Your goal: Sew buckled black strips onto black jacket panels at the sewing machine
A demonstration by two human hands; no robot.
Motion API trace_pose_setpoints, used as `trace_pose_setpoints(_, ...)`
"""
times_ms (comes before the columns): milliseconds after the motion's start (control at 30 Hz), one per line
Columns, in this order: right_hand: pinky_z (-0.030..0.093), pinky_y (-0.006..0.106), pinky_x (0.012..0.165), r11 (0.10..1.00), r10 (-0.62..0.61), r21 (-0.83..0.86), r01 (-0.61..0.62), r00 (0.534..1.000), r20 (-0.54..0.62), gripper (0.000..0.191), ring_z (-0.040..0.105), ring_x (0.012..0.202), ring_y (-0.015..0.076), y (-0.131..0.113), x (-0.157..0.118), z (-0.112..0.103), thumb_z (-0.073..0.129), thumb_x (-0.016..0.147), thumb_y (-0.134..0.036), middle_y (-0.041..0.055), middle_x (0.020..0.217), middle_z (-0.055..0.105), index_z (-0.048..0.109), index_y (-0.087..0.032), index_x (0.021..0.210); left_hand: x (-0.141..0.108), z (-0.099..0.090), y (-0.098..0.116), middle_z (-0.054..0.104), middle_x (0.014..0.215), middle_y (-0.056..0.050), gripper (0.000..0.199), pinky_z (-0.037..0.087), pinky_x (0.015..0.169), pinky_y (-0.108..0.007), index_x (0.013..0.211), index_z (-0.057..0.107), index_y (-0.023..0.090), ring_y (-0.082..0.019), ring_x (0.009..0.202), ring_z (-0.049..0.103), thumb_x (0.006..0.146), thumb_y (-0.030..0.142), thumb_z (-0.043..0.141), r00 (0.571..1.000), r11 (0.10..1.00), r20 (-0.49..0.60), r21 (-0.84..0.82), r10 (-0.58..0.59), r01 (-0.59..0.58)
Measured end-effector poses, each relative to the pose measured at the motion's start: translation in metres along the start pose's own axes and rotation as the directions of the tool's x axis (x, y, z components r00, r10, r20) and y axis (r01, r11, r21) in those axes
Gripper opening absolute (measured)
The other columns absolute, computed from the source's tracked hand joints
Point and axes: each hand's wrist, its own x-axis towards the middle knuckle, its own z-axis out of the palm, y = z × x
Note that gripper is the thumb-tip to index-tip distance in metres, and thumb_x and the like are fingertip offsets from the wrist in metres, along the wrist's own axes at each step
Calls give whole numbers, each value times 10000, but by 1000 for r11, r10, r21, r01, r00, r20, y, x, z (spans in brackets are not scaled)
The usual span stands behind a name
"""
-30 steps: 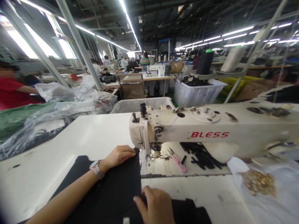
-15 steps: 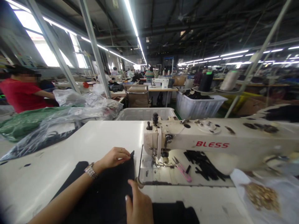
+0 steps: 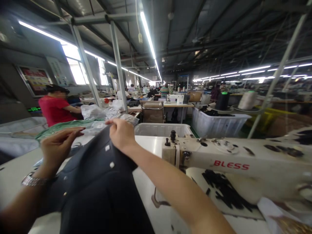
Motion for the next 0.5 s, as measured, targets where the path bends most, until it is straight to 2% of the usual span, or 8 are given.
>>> trace_pose_setpoints(67,415,243,730,997,-38,-66,33,997,-72,287,571,741,139,5,46,-6,396,749,-61,-7,747,630,630,-167,877,-14,-20,-13,658,817,-22,312,510,680,-246,876,629,124,-125,702,611,798,394,494,995,993,-7,60,-102,102)
trace_pose_setpoints(100,403,238,751,994,-64,-93,54,992,-107,287,564,786,136,8,64,-11,403,750,-65,-13,804,625,614,-177,911,-25,-28,-19,663,808,-15,322,512,678,-246,873,631,140,-129,697,614,796,417,485,993,989,32,93,-118,114)
trace_pose_setpoints(167,383,241,785,984,-67,-178,31,977,-202,273,548,847,136,16,90,-24,412,758,-80,-24,878,606,588,-200,928,-52,-38,-28,674,806,-3,322,518,685,-247,824,642,172,-146,702,628,783,450,485,986,987,139,146,-94,73)
trace_pose_setpoints(233,373,297,808,969,12,-232,-89,949,-316,277,535,884,169,27,105,-37,368,777,-74,14,907,590,559,-183,946,-84,-39,-31,683,758,11,321,531,641,-223,768,652,198,-151,666,641,780,467,477,974,987,224,163,-46,9)
trace_pose_setpoints(333,338,475,811,924,187,-217,-316,865,-466,373,484,971,271,47,111,-49,209,783,-5,177,988,532,481,-67,1030,-138,-30,-25,687,762,17,293,534,580,-162,748,659,223,-140,667,651,808,422,452,931,989,365,134,15,-68)
trace_pose_setpoints(400,281,567,818,892,234,-225,-391,827,-512,407,412,1054,321,56,107,-47,158,769,26,270,1073,453,446,-9,1055,-170,-21,-17,686,790,17,282,536,617,-159,767,658,242,-135,689,651,831,386,424,892,986,449,114,56,-119)
trace_pose_setpoints(433,251,585,838,889,224,-244,-388,832,-508,401,372,1092,328,56,101,-42,168,771,24,285,1115,416,445,-7,1059,-183,-16,-13,684,819,10,280,538,634,-164,791,656,247,-140,715,650,836,380,414,873,983,480,100,90,-156)
trace_pose_setpoints(500,223,552,904,902,153,-304,-307,885,-439,354,318,1141,301,52,75,-25,258,780,-9,246,1175,388,467,-55,1063,-203,-9,-8,673,893,-6,262,542,673,-191,843,652,255,-162,781,641,822,392,429,844,969,514,88,156,-233)
